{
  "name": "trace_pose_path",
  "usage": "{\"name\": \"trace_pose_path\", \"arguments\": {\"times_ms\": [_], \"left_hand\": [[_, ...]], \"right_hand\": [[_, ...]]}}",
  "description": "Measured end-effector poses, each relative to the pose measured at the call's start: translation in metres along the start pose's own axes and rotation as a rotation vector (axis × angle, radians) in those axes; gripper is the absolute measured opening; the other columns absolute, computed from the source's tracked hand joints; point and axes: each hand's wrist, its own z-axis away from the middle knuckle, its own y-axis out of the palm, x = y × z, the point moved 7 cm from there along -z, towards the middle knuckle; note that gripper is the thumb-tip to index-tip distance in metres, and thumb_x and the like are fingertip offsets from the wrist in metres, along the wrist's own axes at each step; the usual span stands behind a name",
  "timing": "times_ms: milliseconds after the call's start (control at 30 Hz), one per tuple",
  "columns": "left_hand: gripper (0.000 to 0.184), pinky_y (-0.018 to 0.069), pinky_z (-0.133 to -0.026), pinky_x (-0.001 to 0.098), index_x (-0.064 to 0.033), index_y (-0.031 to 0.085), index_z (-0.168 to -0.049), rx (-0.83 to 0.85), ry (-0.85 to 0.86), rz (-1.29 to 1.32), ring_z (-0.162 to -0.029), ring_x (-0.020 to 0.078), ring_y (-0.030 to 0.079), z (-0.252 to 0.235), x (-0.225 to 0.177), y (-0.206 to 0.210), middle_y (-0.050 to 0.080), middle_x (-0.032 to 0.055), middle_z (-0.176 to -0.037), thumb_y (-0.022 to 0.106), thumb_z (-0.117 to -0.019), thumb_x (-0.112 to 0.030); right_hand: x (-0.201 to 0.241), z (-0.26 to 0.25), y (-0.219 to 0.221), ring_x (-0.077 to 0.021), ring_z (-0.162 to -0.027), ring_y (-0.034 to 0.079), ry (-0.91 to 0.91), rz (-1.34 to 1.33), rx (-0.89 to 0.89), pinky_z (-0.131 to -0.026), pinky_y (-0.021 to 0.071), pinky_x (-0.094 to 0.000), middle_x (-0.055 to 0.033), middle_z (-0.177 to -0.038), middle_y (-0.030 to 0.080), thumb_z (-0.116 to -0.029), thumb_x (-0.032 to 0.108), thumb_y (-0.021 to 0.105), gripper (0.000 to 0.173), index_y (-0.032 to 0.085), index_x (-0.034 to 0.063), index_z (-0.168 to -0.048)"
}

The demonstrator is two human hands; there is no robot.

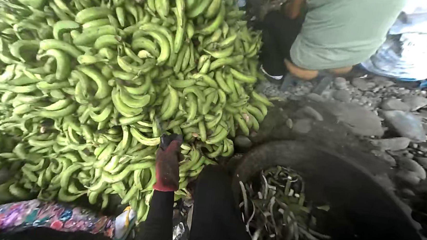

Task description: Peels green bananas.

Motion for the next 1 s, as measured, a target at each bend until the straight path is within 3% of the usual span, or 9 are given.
{"name": "trace_pose_path", "arguments": {"times_ms": [67,133,167,233,333,433,500,667,1000], "left_hand": [[0.032,0.0548,-0.055,0.0355,-0.0048,0.064,-0.121,-0.06,-0.04,0.01,-0.058,0.0173,0.058,-0.009,0.026,-0.009,0.063,0.0076,-0.078,0.069,-0.0978,-0.026],[0.033,0.0575,-0.062,0.0387,-0.0028,0.063,-0.122,-0.026,-0.065,-0.014,-0.067,0.0206,0.064,-0.021,0.053,-0.002,0.067,0.0114,-0.085,0.069,-0.0976,-0.024],[0.037,0.059,-0.068,0.0397,-0.0036,0.062,-0.125,-0.002,-0.084,-0.064,-0.075,0.0218,0.067,-0.029,0.063,0.006,0.069,0.0127,-0.094,0.071,-0.0961,-0.025],[0.053,0.0609,-0.08,0.0437,-0.0069,0.059,-0.134,0.024,-0.079,-0.262,-0.091,0.0231,0.07,-0.05,0.073,0.024,0.07,0.0133,-0.11,0.075,-0.0918,-0.034],[0.058,0.0559,-0.094,0.0503,-0.0091,0.056,-0.139,0.046,0.06,-0.569,-0.11,0.0266,0.066,-0.088,0.061,0.052,0.067,0.0153,-0.123,0.072,-0.0932,-0.041],[0.064,0.0489,-0.107,0.0566,-0.0091,0.051,-0.147,0.107,0.207,-0.703,-0.128,0.0337,0.059,-0.121,0.05,0.093,0.06,0.0189,-0.139,0.07,-0.0949,-0.041],[0.069,0.0475,-0.105,0.0618,-0.0102,0.05,-0.149,0.117,0.185,-0.734,-0.129,0.0385,0.057,-0.141,0.053,0.116,0.059,0.0216,-0.14,0.072,-0.0925,-0.043],[0.071,0.0436,-0.102,0.0712,-0.0081,0.047,-0.149,0.076,0.1,-0.844,-0.129,0.0484,0.054,-0.164,0.066,0.123,0.056,0.0283,-0.14,0.073,-0.0907,-0.04],[0.067,0.0569,-0.069,0.049,-0.0091,0.052,-0.14,0.241,-0.006,-0.612,-0.082,0.0258,0.065,-0.077,0.017,0.082,0.065,0.0161,-0.115,0.081,-0.0834,-0.031]], "right_hand": [[-0.043,-0.024,-0.004,-0.0102,-0.096,0.067,-0.091,0.067,0.189,-0.081,0.0581,-0.0302,-0.0116,-0.123,0.064,-0.1102,0.039,0.041,0.055,0.041,0.0004,-0.149],[-0.031,-0.01,0.027,-0.0105,-0.101,0.061,0.158,0.189,-0.063,-0.094,0.0512,-0.0343,-0.0071,-0.122,0.062,-0.1096,0.041,0.039,0.048,0.051,0.0084,-0.143],[-0.031,-0.008,0.035,-0.008,-0.105,0.06,0.169,0.231,0.004,-0.097,0.0509,-0.033,-0.0054,-0.124,0.061,-0.1095,0.042,0.038,0.048,0.051,0.0089,-0.142],[-0.048,-0.012,0.043,-0.0114,-0.113,0.063,0.073,0.255,0.076,-0.101,0.0519,-0.0369,-0.0076,-0.129,0.065,-0.1072,0.046,0.044,0.052,0.054,0.0097,-0.143],[-0.089,-0.023,0.053,-0.0139,-0.105,0.069,-0.337,0.268,0.191,-0.086,0.0599,-0.0329,-0.0118,-0.122,0.07,-0.1089,0.042,0.043,0.051,0.057,0.003,-0.139],[-0.073,0.01,0.059,-0.0127,-0.111,0.066,0.204,0.097,0.107,-0.098,0.0551,-0.0359,-0.0044,-0.128,0.068,-0.1055,0.037,0.054,0.045,0.056,0.0126,-0.143],[-0.064,0.022,0.065,-0.0209,-0.117,0.064,0.279,0.077,0.141,-0.102,0.0524,-0.0422,-0.0131,-0.135,0.063,-0.1082,0.033,0.049,0.048,0.048,0.008,-0.149],[-0.102,0.037,0.074,-0.0268,-0.123,0.063,0.337,0.017,0.171,-0.106,0.05,-0.0496,-0.0145,-0.137,0.063,-0.106,0.04,0.053,0.054,0.047,0.014,-0.152],[-0.095,0.034,0.112,-0.0233,-0.108,0.067,0.292,-0.322,0.254,-0.089,0.0563,-0.0431,-0.0131,-0.128,0.065,-0.1068,0.036,0.052,0.048,0.05,0.0133,-0.148]]}}
